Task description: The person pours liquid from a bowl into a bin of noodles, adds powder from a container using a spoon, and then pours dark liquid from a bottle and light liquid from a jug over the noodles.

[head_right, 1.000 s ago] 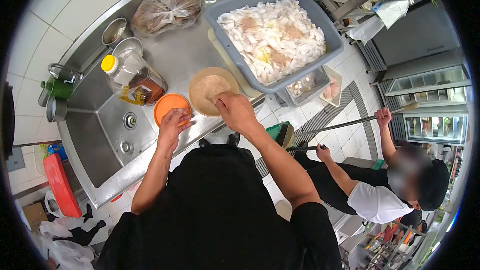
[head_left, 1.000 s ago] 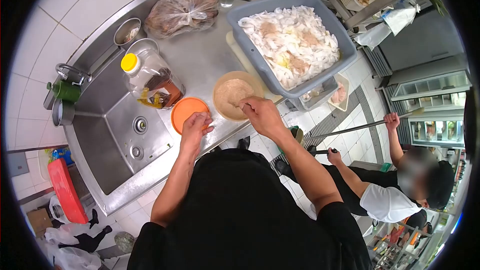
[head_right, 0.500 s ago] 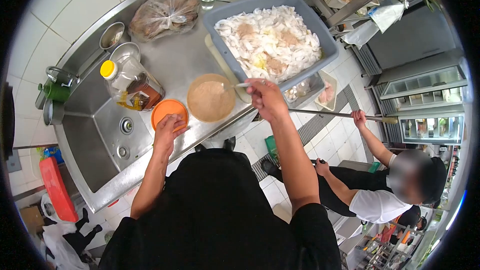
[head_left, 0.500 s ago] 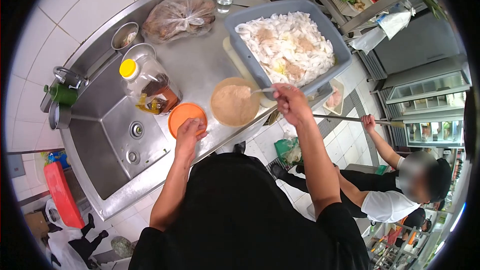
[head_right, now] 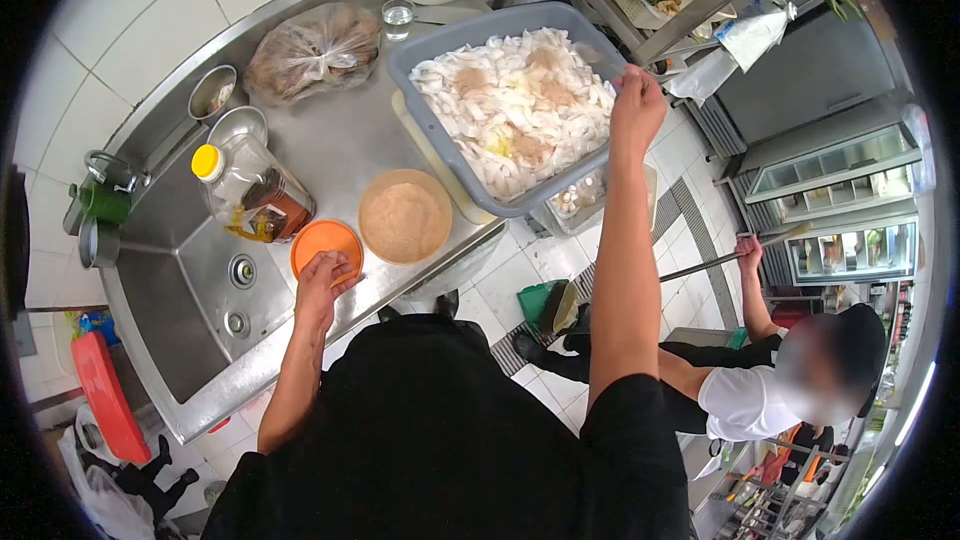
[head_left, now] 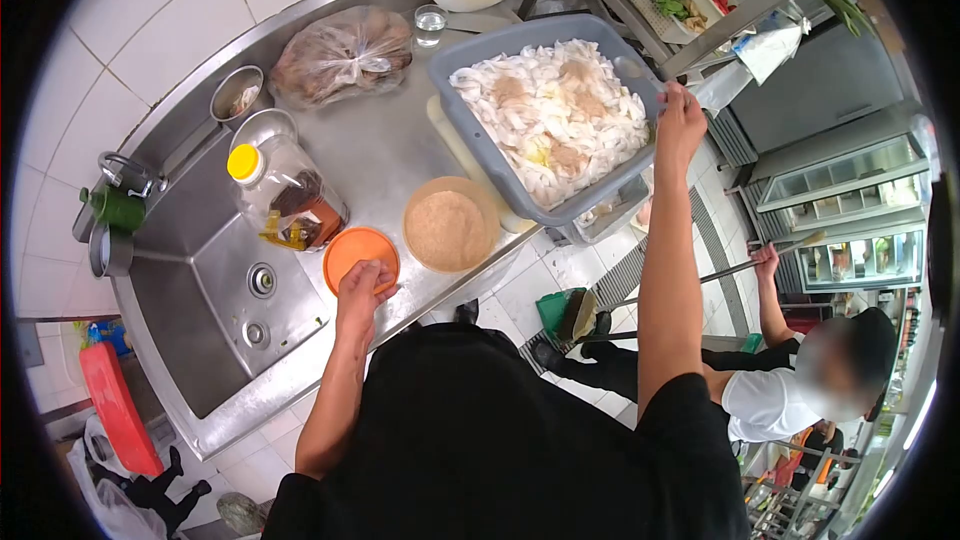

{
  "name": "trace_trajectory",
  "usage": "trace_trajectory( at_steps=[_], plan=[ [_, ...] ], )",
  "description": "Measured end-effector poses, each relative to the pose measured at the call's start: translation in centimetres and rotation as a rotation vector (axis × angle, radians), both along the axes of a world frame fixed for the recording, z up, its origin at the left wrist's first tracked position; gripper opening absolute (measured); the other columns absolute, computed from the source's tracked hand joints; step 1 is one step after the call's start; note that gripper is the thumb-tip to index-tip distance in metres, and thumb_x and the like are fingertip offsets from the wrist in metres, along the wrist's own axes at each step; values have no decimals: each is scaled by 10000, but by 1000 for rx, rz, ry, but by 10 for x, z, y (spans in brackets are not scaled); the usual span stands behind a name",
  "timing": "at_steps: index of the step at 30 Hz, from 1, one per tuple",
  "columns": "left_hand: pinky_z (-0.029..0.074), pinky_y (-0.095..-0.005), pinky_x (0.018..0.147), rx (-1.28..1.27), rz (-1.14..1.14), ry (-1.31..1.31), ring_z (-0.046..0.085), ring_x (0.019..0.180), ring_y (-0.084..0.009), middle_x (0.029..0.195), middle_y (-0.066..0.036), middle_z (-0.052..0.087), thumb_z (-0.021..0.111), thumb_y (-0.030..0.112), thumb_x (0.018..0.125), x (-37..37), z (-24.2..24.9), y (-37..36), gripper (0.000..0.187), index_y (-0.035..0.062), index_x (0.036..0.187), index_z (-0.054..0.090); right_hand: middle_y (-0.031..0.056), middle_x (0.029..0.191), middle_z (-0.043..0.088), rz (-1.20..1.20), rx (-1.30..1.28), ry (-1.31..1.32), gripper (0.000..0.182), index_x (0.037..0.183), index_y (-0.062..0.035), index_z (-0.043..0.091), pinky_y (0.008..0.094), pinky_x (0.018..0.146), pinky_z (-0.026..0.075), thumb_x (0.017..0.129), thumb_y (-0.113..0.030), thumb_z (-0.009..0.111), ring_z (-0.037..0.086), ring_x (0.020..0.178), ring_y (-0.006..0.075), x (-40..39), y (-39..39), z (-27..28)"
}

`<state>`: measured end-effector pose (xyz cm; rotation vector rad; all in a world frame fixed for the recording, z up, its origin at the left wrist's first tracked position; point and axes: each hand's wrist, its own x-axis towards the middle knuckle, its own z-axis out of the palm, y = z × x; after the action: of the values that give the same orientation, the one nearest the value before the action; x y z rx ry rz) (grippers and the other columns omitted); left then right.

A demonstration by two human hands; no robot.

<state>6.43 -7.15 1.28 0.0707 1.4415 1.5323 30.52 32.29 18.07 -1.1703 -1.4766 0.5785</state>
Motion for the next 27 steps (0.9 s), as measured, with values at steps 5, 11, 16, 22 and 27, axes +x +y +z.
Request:
trace_trajectory(
  at_steps=[5,11,16,22,27],
  plan=[
    [510,-321,811,-9,-23,-4,562,946,-144,977,-35,592,537,282,974,2,-3,3,237,57,945,604,10,770,641,419,-423,-34,222,1006,6,678,219,522,382,952,-149,529,498,593,50,-24,-117,-17],
    [516,-300,792,34,-121,-5,583,934,-138,1015,-47,607,530,264,981,5,-7,14,224,52,1007,599,121,866,687,683,-239,-466,199,1015,-23,684,331,677,502,921,-165,579,653,760,235,-61,-188,-83],
    [514,-296,799,34,-115,-6,585,934,-135,1020,-45,611,522,263,984,10,0,14,227,52,1006,601,157,919,680,858,-152,-661,165,975,-47,691,393,688,514,880,-121,578,661,763,321,-71,-211,-98],
    [520,-297,788,19,-94,-8,587,933,-138,1028,-48,610,519,265,984,8,-11,5,231,50,1001,601,55,779,635,820,-1064,77,188,996,36,651,232,434,350,914,-90,538,458,500,60,-52,-187,-100],
    [527,-308,791,25,-70,7,592,929,-147,1018,-49,611,513,260,983,10,-1,2,226,53,990,603,37,757,605,763,-1154,353,167,1008,14,634,204,391,258,922,-108,559,351,439,43,-42,-170,-96]
  ],
)
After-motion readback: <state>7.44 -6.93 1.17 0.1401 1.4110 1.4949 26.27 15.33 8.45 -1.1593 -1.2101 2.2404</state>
